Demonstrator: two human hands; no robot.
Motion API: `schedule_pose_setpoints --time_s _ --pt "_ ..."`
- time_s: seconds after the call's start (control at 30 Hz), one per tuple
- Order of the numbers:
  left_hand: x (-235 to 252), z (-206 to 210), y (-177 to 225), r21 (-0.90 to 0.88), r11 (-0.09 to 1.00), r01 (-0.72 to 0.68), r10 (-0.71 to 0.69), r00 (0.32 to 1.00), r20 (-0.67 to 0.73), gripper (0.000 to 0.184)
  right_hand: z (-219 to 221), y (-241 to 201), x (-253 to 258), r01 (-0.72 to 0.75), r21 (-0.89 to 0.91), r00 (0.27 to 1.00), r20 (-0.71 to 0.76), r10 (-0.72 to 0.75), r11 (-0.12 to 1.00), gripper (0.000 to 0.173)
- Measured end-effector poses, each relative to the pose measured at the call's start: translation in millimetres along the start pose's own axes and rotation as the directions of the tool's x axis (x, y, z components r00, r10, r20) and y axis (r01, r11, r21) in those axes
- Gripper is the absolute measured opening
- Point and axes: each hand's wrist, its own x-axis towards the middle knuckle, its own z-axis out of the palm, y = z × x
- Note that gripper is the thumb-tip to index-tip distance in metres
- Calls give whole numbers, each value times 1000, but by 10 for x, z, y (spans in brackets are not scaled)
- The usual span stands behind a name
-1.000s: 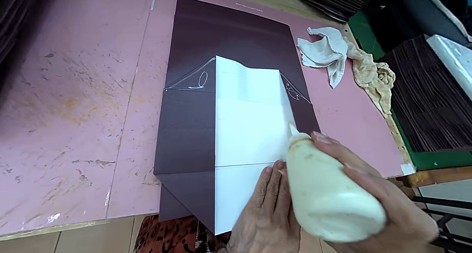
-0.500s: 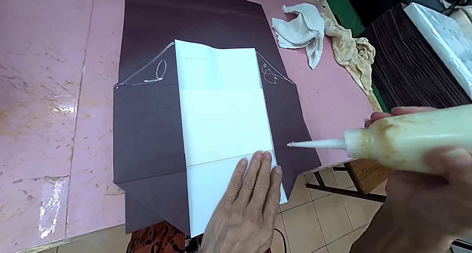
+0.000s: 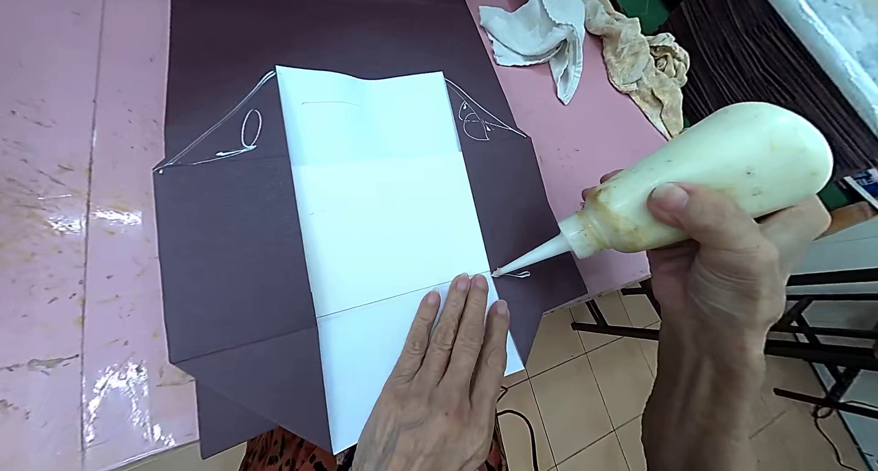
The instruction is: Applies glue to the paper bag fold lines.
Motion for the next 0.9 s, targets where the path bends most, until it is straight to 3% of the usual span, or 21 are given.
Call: schedule_pose_setpoints --time_s 0.37,0.77,0.9 --pt "-8 -29 -6 -23 1000 -11 12 999 37 40 -447 -4 84 -61 -65 996 -76 56 996 37" --pt "-6 -33 -14 -44 999 -8 10 999 36 41 -478 -7 5 -49 -41 996 -74 45 998 42" --pt "-3 -44 -14 -53 999 -6 8 999 42 41 -394 -51 -64 -50 -36 997 -53 48 998 54"
